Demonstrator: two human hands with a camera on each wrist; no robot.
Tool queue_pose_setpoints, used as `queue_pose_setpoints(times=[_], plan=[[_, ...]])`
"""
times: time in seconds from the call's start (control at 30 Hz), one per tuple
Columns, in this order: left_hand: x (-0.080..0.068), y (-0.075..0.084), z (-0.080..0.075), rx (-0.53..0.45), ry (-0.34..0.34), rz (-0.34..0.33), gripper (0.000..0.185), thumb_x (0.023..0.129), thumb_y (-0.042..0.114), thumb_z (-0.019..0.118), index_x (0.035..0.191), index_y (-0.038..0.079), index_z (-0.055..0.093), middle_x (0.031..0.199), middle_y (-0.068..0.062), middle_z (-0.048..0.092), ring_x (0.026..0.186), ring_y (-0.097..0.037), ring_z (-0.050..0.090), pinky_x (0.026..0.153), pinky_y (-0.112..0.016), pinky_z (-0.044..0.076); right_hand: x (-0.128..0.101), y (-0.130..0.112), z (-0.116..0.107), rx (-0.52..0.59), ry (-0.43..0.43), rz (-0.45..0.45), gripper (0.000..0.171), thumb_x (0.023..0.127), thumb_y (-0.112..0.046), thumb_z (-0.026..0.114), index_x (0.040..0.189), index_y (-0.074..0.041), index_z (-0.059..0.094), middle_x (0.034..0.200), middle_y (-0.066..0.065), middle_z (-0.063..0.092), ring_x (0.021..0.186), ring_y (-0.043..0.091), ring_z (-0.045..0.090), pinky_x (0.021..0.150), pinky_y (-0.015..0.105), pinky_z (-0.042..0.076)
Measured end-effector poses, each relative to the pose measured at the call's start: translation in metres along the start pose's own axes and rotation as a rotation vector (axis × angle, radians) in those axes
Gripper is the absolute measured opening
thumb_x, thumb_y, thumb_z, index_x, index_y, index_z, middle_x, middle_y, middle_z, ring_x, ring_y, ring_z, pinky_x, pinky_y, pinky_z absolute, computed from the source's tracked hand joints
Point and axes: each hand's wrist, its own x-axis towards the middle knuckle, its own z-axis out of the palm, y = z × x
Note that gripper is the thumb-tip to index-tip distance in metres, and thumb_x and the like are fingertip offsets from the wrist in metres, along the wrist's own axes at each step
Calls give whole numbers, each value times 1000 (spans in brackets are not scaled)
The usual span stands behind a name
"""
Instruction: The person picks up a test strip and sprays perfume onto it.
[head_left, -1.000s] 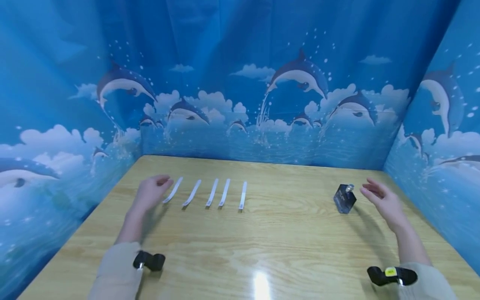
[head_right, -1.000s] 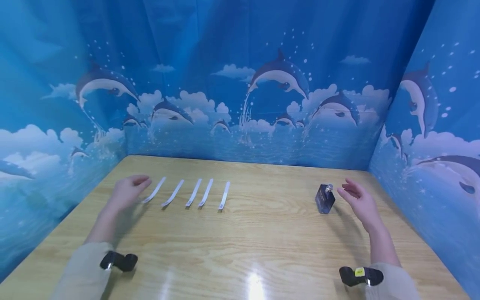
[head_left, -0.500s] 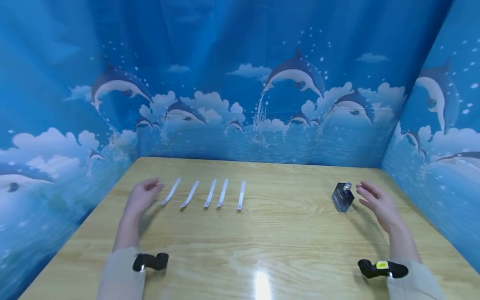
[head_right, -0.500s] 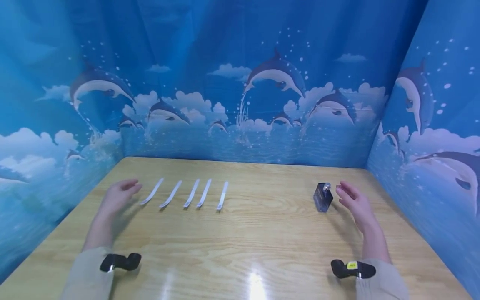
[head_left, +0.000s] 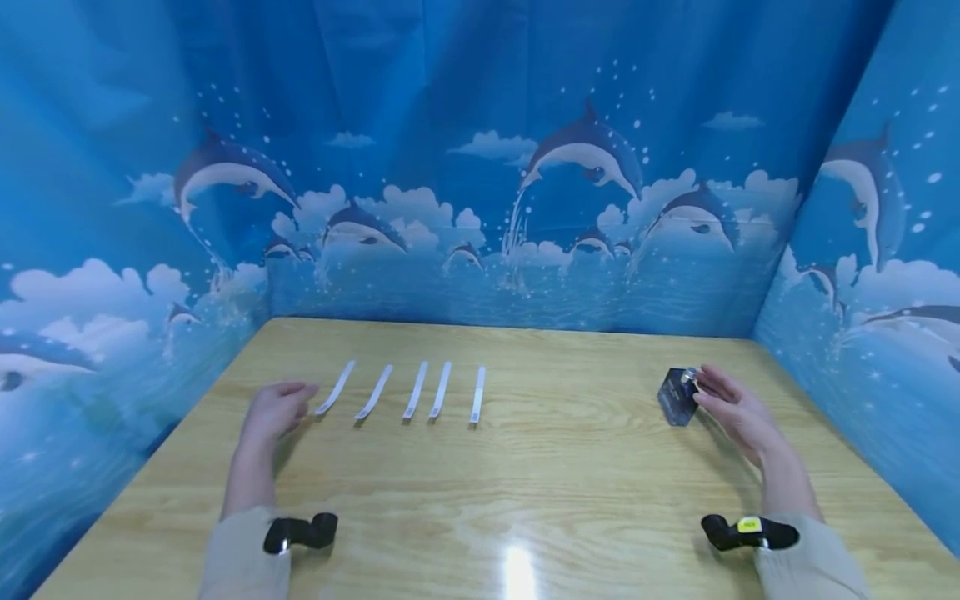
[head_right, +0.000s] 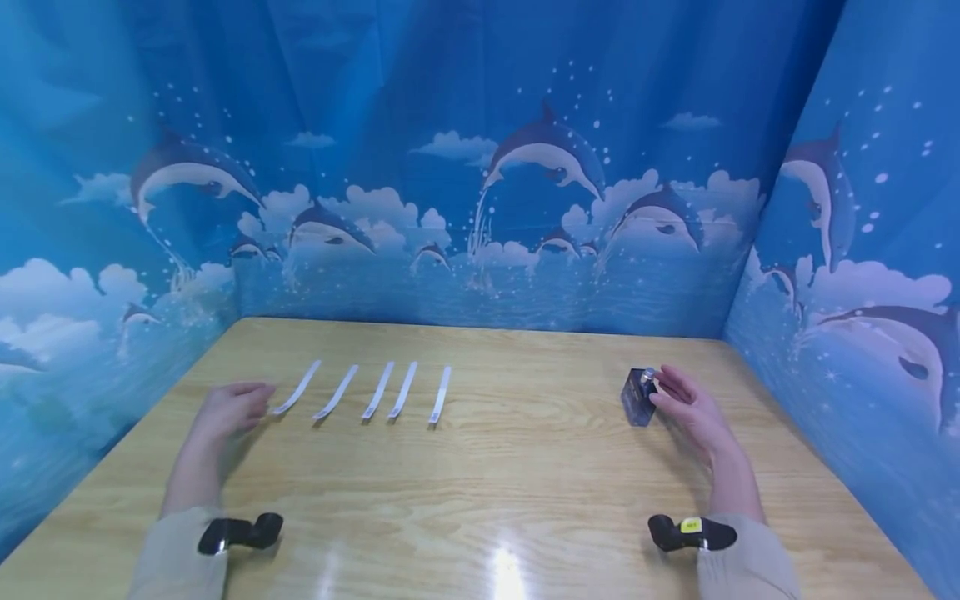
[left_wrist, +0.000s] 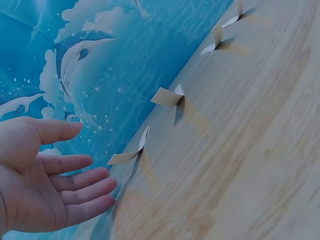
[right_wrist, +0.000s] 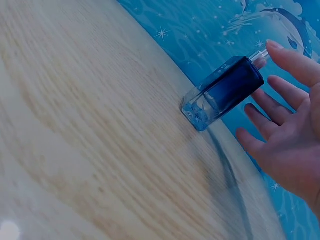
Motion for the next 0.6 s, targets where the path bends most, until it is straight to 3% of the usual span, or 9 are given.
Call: queue_pose_setpoints(times=[0.1,0.17,0.27,0.33,0.47,0.53,0.6], plan=[[1,-2,0,-52,0,-23,60,93,29,52,133,-13,36,109,-24,55,85,-17,57,74,-25,52,4,-1,2,-15,2,45,77,94,-12,54,147,-3,0,153,19,0,137,13,17,109,20,21],[-3,-5,-3,-83,9,-42,58,93,25,53,133,-13,35,110,-25,55,85,-16,57,75,-25,53,10,0,7,-24,-8,68,78,93,-12,55,147,-3,0,152,21,-5,140,25,3,112,26,15],[-6,-9,-4,-122,18,-45,54,92,18,53,131,-16,36,105,-24,57,80,-14,58,74,-26,54,17,4,11,1,-29,91,79,93,-12,55,148,-6,-1,151,21,-10,139,28,-5,113,29,10],[-6,-9,-2,-148,13,-39,52,92,14,53,130,-17,36,101,-21,58,76,-12,58,73,-26,55,17,8,9,40,-47,83,77,93,-11,54,149,-12,1,153,15,-7,139,17,4,111,24,19],[-1,-5,5,-206,-27,-20,51,91,10,54,127,-21,36,96,-19,59,76,-14,60,76,-29,56,13,17,0,184,-83,15,58,94,-4,50,141,-31,29,141,-3,29,118,-2,39,91,14,42],[1,-4,7,-216,-40,-28,51,91,9,55,127,-22,36,97,-19,59,78,-16,60,78,-30,55,14,20,-2,209,-94,-1,54,94,-2,48,138,-31,33,130,-7,33,104,-8,47,83,12,46],[1,-5,6,-225,-41,-42,50,91,7,54,126,-23,36,97,-20,60,79,-18,61,78,-31,55,18,20,-1,208,-102,17,59,95,-3,47,142,-31,27,137,-5,29,101,-9,47,82,11,46]])
